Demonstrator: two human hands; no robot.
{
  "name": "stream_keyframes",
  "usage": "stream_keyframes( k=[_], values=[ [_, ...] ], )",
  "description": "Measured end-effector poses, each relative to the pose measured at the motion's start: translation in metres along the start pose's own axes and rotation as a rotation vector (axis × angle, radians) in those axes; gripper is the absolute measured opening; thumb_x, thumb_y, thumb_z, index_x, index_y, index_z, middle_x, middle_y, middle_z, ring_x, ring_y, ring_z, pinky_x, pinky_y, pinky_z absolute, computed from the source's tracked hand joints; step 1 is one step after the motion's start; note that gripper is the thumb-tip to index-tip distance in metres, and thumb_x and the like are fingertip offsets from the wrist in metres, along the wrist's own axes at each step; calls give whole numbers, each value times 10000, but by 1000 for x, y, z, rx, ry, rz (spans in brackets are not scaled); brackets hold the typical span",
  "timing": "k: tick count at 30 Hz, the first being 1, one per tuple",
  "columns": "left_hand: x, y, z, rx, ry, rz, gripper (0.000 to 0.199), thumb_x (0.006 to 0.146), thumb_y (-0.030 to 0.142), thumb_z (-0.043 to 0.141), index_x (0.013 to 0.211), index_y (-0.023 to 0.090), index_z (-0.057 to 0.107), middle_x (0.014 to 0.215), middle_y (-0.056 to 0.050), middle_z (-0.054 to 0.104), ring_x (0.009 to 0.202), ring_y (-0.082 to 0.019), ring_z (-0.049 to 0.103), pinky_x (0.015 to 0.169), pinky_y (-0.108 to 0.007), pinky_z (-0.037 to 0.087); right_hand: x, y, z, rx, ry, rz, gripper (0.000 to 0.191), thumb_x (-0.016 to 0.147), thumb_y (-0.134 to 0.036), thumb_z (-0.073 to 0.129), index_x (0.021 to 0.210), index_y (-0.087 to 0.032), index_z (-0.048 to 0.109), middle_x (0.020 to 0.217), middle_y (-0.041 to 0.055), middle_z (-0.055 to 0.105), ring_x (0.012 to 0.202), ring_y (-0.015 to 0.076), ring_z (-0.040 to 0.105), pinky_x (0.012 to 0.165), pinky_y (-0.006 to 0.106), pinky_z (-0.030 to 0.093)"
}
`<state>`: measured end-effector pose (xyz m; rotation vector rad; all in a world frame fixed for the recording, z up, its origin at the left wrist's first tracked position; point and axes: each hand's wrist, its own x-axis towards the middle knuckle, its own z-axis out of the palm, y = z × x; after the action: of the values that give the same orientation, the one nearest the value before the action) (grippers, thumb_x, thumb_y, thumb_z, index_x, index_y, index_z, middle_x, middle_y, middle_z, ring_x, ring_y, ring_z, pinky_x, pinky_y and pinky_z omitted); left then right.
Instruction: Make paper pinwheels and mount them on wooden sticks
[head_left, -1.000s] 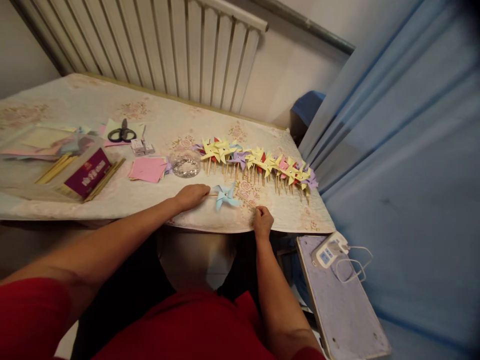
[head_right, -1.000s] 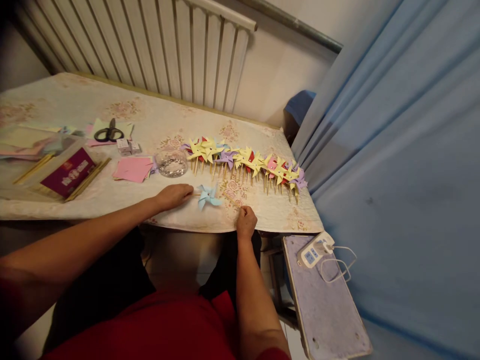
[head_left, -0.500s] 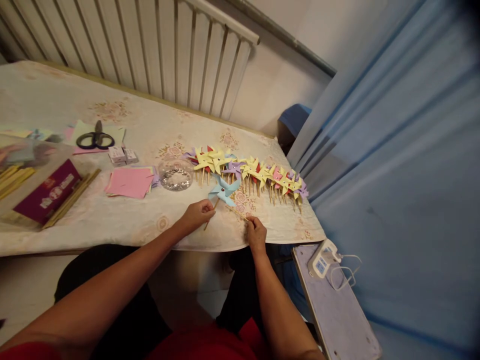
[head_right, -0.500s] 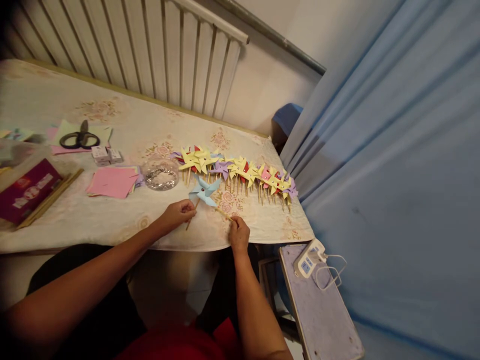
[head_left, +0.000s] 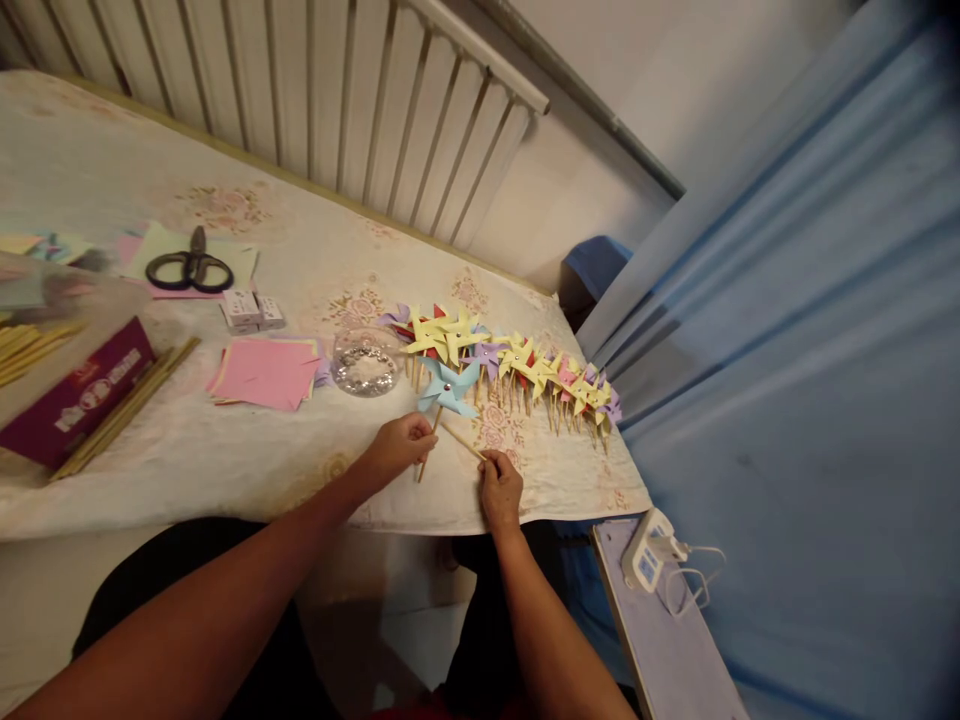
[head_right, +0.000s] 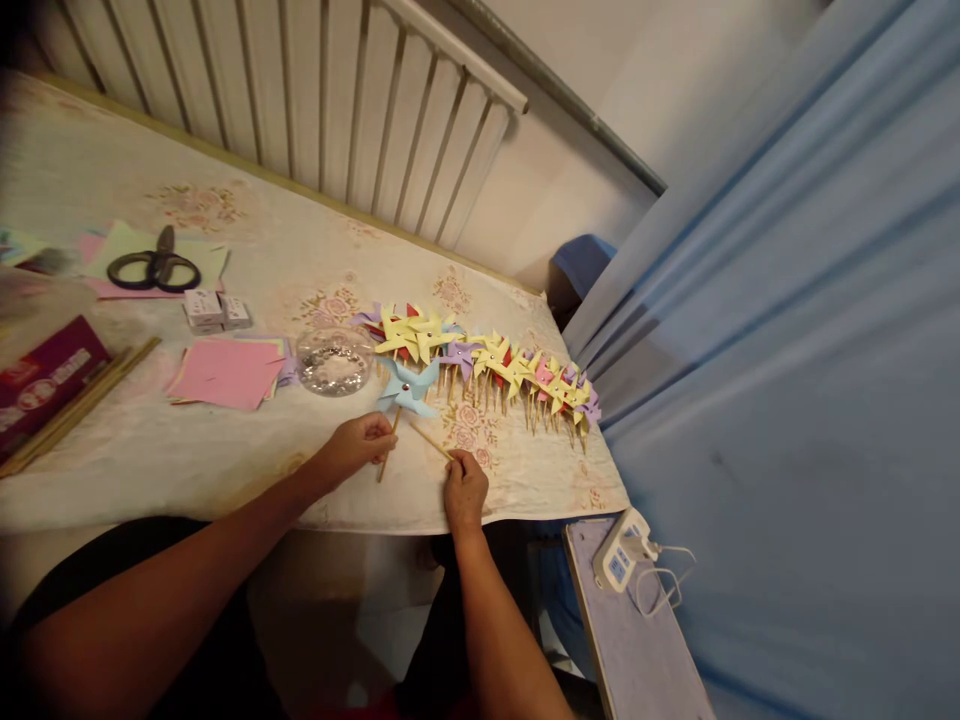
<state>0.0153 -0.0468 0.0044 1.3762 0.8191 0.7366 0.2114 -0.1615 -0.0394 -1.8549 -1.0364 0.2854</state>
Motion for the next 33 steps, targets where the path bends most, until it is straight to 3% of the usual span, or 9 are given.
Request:
stream_keyframes(
  k=[7,12,17,22,27,33],
  values=[
    [3,7,-9,-96,40,-43,236,632,386,660,691,179,565,589,41,556,517,-108,504,519,-250,391,18,-31,42,73,44,29,269,775,-279,460,868,-185,694,747,22,683,760,201,616,794,310,464],
    [6,5,-11,-148,73,-37,245,628,396,663,692,181,567,589,39,564,513,-105,502,522,-250,394,21,-41,63,22,-22,-45,253,800,-288,492,895,-198,707,849,40,713,842,207,626,848,326,462],
    [9,4,-11,-139,95,-21,253,634,413,666,682,184,568,571,44,546,513,-108,499,528,-256,403,9,-39,59,18,67,-89,211,808,-326,540,847,-186,692,873,60,692,863,207,605,852,328,458],
    [10,3,-9,-140,84,-19,261,642,420,669,674,188,554,562,39,556,503,-107,493,523,-257,389,-10,-43,45,152,147,19,218,818,-356,519,747,-190,642,725,8,622,731,173,554,744,287,453],
    [12,4,-7,-170,41,-39,272,631,422,684,686,189,553,558,37,575,503,-110,507,532,-259,396,-29,-54,43,209,31,96,210,789,-357,553,778,-190,680,709,-2,631,678,160,540,672,271,450],
    [9,8,-4,-201,1,-37,269,623,409,699,680,190,552,552,49,564,515,-107,504,538,-253,396,-32,-71,47,266,-103,139,218,752,-333,609,875,-194,724,689,-18,642,582,136,502,579,253,437]
  ],
)
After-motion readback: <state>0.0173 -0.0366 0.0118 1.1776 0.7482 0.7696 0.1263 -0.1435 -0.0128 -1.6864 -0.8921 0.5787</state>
